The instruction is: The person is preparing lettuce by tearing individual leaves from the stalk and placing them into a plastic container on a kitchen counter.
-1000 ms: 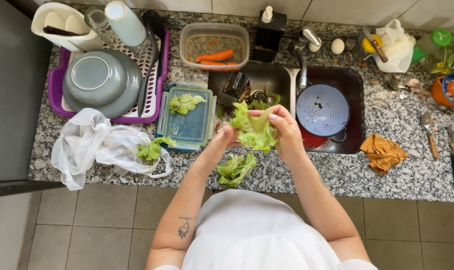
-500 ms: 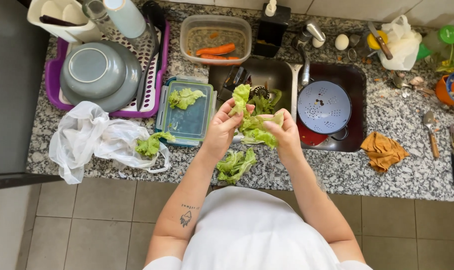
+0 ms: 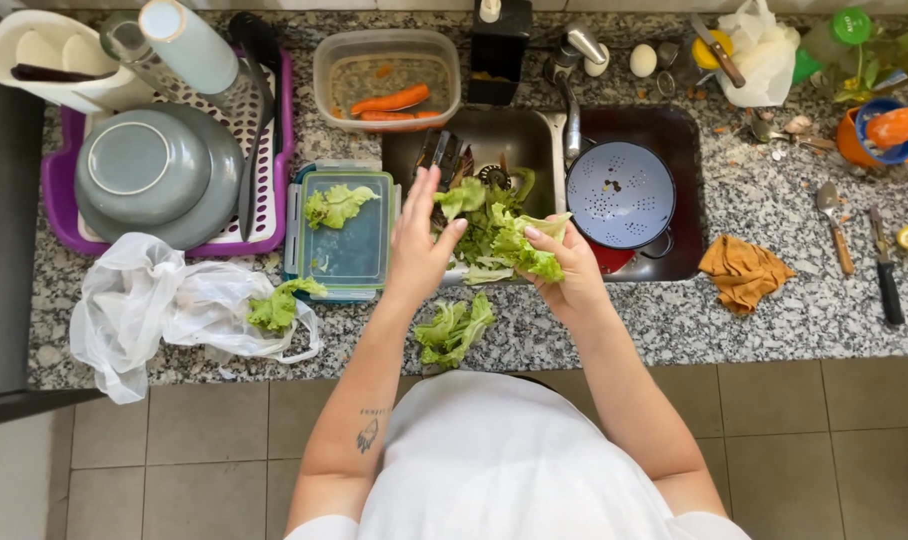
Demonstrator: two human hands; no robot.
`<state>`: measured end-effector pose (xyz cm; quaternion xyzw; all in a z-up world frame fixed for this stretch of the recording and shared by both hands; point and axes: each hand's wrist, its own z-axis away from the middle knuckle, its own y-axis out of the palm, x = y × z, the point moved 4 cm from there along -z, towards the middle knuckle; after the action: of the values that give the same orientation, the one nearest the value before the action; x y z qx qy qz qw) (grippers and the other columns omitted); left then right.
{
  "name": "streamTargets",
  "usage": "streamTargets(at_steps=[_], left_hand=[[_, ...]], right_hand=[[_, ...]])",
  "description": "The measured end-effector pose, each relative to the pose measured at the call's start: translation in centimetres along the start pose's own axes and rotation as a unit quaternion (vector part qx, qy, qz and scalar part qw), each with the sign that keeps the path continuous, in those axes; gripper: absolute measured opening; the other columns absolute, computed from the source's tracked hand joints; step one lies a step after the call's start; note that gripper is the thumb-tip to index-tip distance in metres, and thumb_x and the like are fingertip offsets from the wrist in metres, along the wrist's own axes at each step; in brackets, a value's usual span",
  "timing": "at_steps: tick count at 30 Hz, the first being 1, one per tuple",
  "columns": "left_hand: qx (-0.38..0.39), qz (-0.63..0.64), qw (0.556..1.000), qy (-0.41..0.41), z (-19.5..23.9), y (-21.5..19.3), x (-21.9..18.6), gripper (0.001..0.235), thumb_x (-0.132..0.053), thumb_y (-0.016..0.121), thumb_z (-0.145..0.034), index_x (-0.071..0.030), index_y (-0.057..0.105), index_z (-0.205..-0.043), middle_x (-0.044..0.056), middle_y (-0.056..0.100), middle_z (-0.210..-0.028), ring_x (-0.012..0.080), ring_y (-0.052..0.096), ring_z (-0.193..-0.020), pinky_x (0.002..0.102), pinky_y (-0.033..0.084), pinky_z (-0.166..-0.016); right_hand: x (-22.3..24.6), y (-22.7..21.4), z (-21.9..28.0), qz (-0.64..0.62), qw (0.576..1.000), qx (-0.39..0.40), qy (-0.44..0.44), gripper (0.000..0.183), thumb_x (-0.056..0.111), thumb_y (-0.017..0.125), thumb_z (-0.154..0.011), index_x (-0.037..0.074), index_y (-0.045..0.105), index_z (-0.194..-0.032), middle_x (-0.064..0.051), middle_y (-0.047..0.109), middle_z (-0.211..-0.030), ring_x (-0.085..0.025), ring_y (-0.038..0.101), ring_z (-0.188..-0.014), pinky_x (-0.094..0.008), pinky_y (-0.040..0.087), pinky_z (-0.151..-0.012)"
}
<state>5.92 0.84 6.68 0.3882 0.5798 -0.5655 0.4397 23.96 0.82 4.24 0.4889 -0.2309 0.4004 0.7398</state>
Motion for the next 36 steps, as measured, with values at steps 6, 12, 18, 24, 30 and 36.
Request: streamTargets(at_steps=[6, 12, 18, 24, 30, 36], left_hand=[[0.035, 0.045, 0.981, 0.183, 1.3, 2.9, -1.1, 0.062, -0.037, 0.070, -0.078, -0.022, 0.048, -0.134, 0.010, 0.049, -0.128, 0.0270, 0.051, -0.110, 0.044, 0.039, -0.100], [-0.057, -0.080, 0.935, 0.341, 2.1, 2.6, -1.9, 0.029, -0.023, 0.078, -0.073, -0.027, 0.069, -0.100, -0.006, 0.056, -0.098, 0.0111, 0.053, -0.074, 0.026, 0.051, -0.074], [-0.129, 0.049, 0.932, 0.334, 3.2, 1.9, -2.4, 0.006, -0.011, 0.075, -0.076, -0.014, 0.073, -0.082, -0.001, 0.062, -0.080, 0.0157, 0.061, -0.071, 0.028, 0.054, -0.071], [-0.206, 0.054, 0.937, 0.276, 2.0, 1.1, 1.1, 0.009, -0.008, 0.072, -0.080, -0.013, 0.071, -0.087, -0.001, 0.060, -0.081, 0.0157, 0.059, -0.073, 0.029, 0.052, -0.071], [-0.036, -0.192, 0.979, 0.060, 2.8, 2.2, 8.7, 0.079, 0.006, 0.066, -0.075, 0.002, 0.027, -0.143, 0.034, 0.039, -0.134, 0.0513, 0.052, -0.109, 0.058, 0.046, -0.088], [-0.123, -0.230, 0.965, -0.006, 5.9, -2.1, 15.0, 0.044, -0.011, 0.068, -0.079, -0.016, 0.057, -0.121, 0.007, 0.059, -0.117, 0.0311, 0.063, -0.099, 0.042, 0.051, -0.082]], right_hand=[[-1.5, -1.1, -1.0, -0.049, 0.997, 0.009, 0.052, 0.022, 0.002, 0.067, -0.081, 0.009, 0.050, -0.094, -0.013, 0.063, -0.089, -0.023, 0.067, -0.070, -0.030, 0.057, -0.053], [-2.0, -1.0, -1.2, -0.051, 0.998, 0.048, 0.004, 0.020, -0.003, 0.063, -0.082, 0.006, 0.050, -0.094, -0.014, 0.062, -0.089, -0.018, 0.061, -0.064, -0.025, 0.053, -0.049], [-1.9, -1.4, -1.8, -0.004, 0.998, 0.022, -0.054, 0.025, -0.004, 0.062, -0.083, 0.010, 0.046, -0.096, -0.015, 0.062, -0.088, -0.020, 0.062, -0.061, -0.025, 0.053, -0.049], [-0.7, -3.7, -3.3, 0.058, 0.993, 0.012, -0.102, 0.031, 0.004, 0.063, -0.086, 0.019, 0.042, -0.103, -0.019, 0.066, -0.097, -0.024, 0.070, -0.073, -0.025, 0.059, -0.063], [-2.0, -3.5, -1.2, 0.278, 0.930, 0.060, -0.232, 0.030, 0.008, 0.064, -0.091, 0.010, 0.042, -0.112, -0.018, 0.060, -0.109, -0.023, 0.063, -0.091, -0.032, 0.053, -0.079], [-10.0, 1.1, 2.8, 0.634, 0.641, 0.325, -0.287, 0.057, 0.030, 0.068, -0.075, 0.010, 0.051, -0.125, -0.015, 0.048, -0.131, -0.033, 0.038, -0.125, -0.051, 0.020, -0.107]])
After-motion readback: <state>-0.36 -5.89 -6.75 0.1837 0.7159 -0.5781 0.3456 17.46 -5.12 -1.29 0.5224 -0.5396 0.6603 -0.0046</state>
